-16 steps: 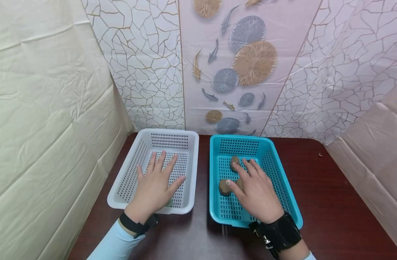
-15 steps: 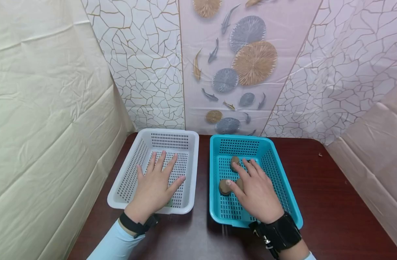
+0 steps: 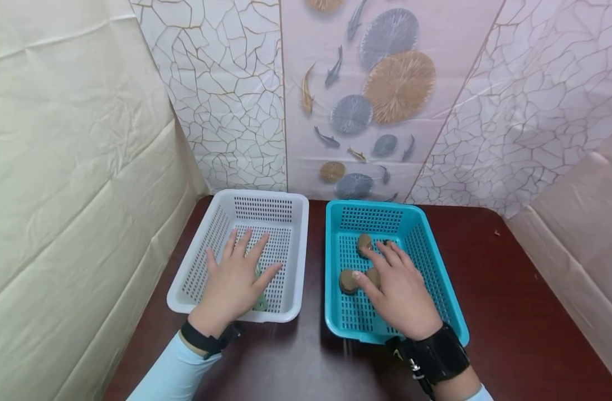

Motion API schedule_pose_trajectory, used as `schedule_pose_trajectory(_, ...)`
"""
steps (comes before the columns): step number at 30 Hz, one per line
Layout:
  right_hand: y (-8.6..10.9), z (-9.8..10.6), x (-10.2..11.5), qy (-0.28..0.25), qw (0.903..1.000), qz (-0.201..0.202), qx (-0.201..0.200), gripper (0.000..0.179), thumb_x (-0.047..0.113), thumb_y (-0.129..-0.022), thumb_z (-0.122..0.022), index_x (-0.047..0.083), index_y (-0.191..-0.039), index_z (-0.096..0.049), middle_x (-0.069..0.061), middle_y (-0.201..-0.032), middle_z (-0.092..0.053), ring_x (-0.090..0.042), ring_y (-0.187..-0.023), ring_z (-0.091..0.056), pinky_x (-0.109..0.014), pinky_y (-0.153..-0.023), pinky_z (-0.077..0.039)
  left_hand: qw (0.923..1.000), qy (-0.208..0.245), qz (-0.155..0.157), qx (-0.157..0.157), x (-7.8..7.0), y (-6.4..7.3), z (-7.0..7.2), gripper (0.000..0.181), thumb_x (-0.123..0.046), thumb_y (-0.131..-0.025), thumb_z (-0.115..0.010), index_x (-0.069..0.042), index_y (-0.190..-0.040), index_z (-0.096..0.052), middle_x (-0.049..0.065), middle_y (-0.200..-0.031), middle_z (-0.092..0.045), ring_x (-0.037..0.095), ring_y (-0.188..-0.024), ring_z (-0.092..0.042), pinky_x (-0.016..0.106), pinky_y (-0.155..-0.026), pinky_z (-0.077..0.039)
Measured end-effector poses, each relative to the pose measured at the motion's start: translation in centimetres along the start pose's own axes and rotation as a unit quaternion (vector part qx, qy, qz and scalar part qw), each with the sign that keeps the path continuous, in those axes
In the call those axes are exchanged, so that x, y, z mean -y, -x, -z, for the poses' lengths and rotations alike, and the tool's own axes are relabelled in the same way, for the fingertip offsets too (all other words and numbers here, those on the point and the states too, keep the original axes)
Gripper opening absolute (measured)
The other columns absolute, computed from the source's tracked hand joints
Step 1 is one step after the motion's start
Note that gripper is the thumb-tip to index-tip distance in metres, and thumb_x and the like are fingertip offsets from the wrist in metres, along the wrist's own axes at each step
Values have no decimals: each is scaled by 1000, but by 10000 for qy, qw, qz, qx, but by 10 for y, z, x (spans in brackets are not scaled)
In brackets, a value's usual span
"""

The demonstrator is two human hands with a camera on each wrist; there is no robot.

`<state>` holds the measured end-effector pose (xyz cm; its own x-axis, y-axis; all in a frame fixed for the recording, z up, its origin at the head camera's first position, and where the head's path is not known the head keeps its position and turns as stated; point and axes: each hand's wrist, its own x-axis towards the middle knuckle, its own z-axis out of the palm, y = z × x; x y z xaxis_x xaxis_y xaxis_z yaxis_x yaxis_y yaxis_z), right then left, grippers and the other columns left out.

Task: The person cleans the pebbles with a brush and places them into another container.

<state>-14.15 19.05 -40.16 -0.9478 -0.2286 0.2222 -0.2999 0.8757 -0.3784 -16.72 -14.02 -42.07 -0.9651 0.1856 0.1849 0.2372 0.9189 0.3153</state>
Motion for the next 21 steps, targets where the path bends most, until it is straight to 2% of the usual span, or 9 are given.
schedule_pose_trajectory(3, -3, 0, 2, 21, 10000, 30, -65, 58, 38, -108, -71, 0, -152, -62, -28, -161, -52, -53, -153, -39, -79, -116, -36, 9999, 73, -5, -95, 6, 0, 0, 76, -63, -109, -56, -18, -169, -45, 22, -174, -36, 48, -165, -18, 91, -116, -8)
schedule_pose_trajectory(6, -10, -1, 9, 20, 9998, 181, -105, 56, 37, -107, -74, -1, -148, -66, -26, -153, -60, -49, -147, -49, -74, -115, -42, 9989, 279, -84, -374, 11, 2, 0, 64, -53, -112, -58, -10, -160, -57, 23, -163, -51, 47, -155, -40, 83, -118, -27)
schedule_pose_trajectory(8, -17, 0, 16, -12, 9996, 284, -96, 54, 38, -107, -75, 0, -145, -68, -23, -147, -66, -45, -140, -58, -69, -110, -50, 9968, 461, -154, -635, 13, 3, 2, 48, -43, -113, -59, -6, -143, -69, 21, -140, -69, 42, -131, -63, 68, -108, -49)
schedule_pose_trajectory(10, -25, 0, 25, -95, 9993, 370, -17, 51, 39, -107, -75, 3, -142, -71, -19, -141, -71, -39, -131, -66, -63, -102, -58, 9941, 595, -216, -876, 15, 4, 5, 32, -34, -114, -60, -6, -120, -75, 14, -107, -75, 32, -96, -71, 52, -84, -59)
schedule_pose_trajectory(11, -29, 0, 30, -126, 9991, 393, 44, 49, 39, -107, -75, 4, -140, -73, -17, -137, -73, -37, -125, -70, -60, -96, -61, 9928, 656, -231, -978, 16, 5, 5, 28, -31, -115, -60, -7, -110, -75, 9, -93, -72, 27, -82, -68, 45, -73, -58)
schedule_pose_trajectory(13, -39, -1, 41, -189, 9986, 467, 165, 45, 40, -107, -75, 6, -136, -75, -13, -127, -78, -31, -113, -75, -53, -87, -65, 9908, 711, -234, -1126, 18, 7, 6, 27, -28, -114, -61, -11, -95, -70, 2, -74, -61, 19, -64, -57, 37, -58, -49)
schedule_pose_trajectory(16, -56, -5, 56, -232, 9971, 620, 382, 38, 40, -107, -74, 8, -128, -77, -5, -105, -80, -20, -90, -76, -42, -74, -64, 9882, 749, -264, -1311, 22, 9, 5, 29, -27, -113, -63, -13, -88, -66, -2, -66, -52, 16, -58, -49, 33, -53, -41)
schedule_pose_trajectory(19, -72, -9, 73, -310, 9945, 781, 628, 33, 37, -107, -74, 7, -121, -77, 1, -85, -74, -14, -71, -67, -34, -62, -56, 9862, 792, -301, -1425, 25, 12, 4, 30, -28, -112, -65, -13, -86, -67, -2, -65, -51, 16, -56, -47, 33, -51, -39)
schedule_pose_trajectory(21, -82, -13, 84, -350, 9925, 842, 812, 32, 36, -107, -75, 7, -119, -77, 3, -79, -69, -12, -63, -62, -31, -56, -53, 9855, 809, -316, -1454, 27, 15, 2, 28, -27, -111, -67, -12, -87, -68, -2, -64, -51, 16, -56, -47, 33, -50, -39)
